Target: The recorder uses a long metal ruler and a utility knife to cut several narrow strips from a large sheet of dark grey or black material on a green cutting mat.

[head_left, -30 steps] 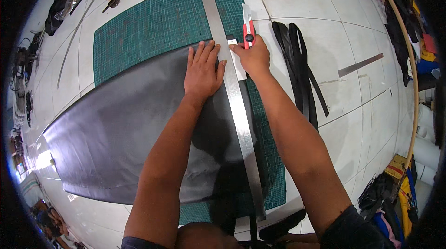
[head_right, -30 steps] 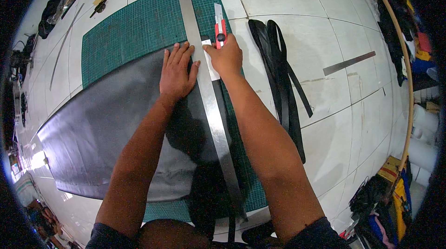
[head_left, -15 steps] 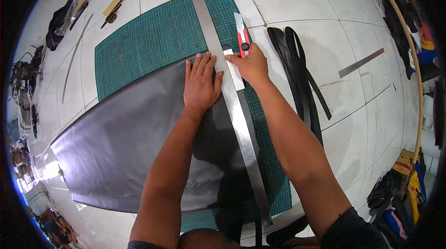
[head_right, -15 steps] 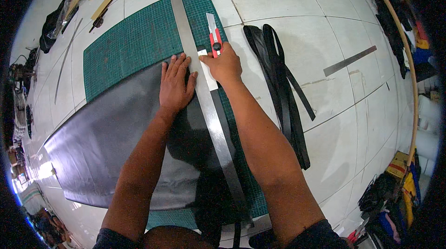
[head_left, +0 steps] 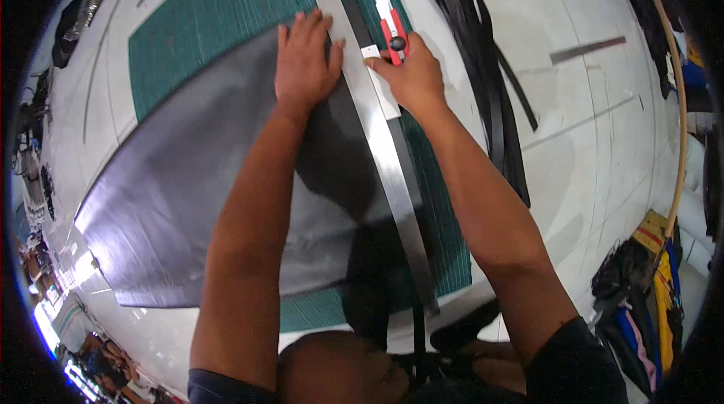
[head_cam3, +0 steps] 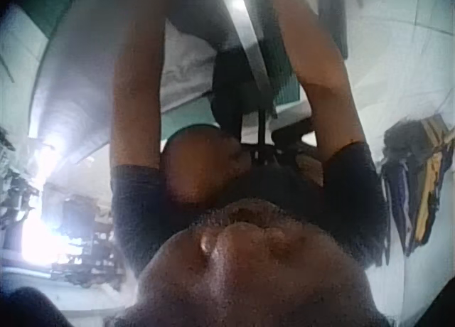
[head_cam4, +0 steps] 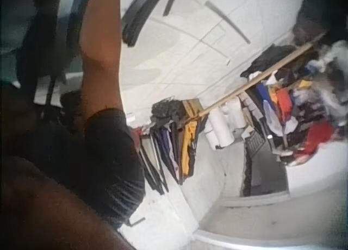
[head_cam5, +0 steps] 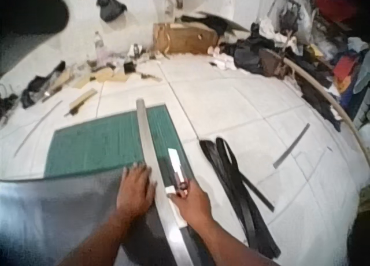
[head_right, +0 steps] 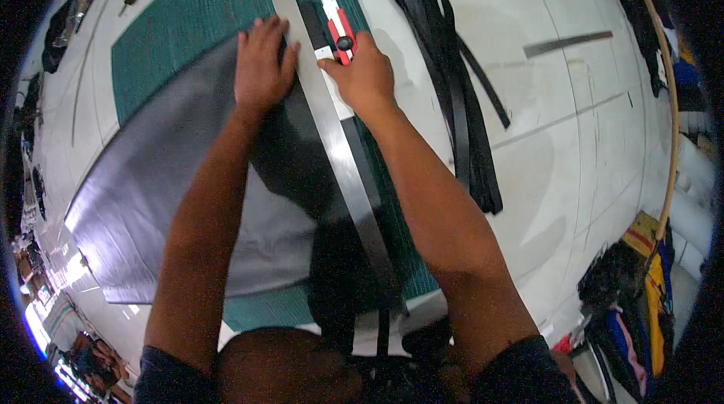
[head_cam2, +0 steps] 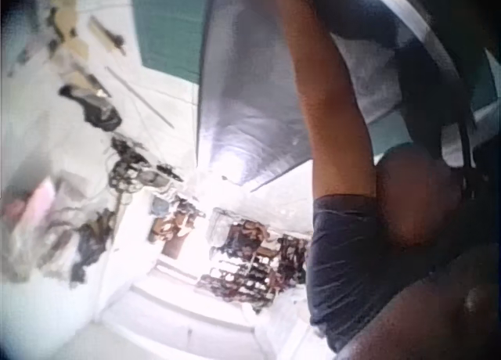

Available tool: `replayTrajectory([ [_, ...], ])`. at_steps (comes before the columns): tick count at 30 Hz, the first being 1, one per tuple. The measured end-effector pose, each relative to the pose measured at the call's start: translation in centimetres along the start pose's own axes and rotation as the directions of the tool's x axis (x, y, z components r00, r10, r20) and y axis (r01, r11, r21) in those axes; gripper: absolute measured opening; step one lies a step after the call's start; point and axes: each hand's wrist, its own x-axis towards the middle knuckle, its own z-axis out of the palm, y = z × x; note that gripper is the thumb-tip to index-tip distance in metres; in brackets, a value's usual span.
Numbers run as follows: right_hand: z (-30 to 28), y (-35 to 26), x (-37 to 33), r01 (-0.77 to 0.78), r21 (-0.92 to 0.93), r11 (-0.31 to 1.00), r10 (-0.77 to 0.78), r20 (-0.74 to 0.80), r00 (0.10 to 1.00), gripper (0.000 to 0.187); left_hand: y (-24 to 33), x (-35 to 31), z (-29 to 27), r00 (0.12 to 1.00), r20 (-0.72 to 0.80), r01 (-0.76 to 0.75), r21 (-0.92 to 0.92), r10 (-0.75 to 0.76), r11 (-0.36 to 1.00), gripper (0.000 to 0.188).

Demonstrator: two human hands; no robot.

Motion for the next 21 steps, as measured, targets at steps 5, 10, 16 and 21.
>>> replayTrajectory([
  [5,-3.8,5.2,-14.1,-0.149,-0.038,0.988,0.152,0.105,0.983,0.048,-1.6,0.0,1.4,0.994,-0.087,-0.065,0.086,0.073,0.994,0.048],
  [10,-7.1,8.9,-25.7,-0.331,-0.081,0.94,0.34,0.152,0.928,0.046,-1.6,-0.3,1.7,0.998,-0.041,-0.049,0.034,0.05,0.998,0.049],
  [16,-7.9,11.0,-31.2,-0.441,-0.073,0.895,0.447,0.145,0.883,0.045,-2.6,-0.1,2.1,0.995,-0.051,-0.081,0.055,0.083,0.995,0.05],
  [21,-7.8,11.3,-31.7,-0.466,0.04,0.884,0.458,0.131,0.879,0.045,-4.0,0.4,2.7,0.989,-0.057,-0.129,0.088,0.134,0.988,0.051],
])
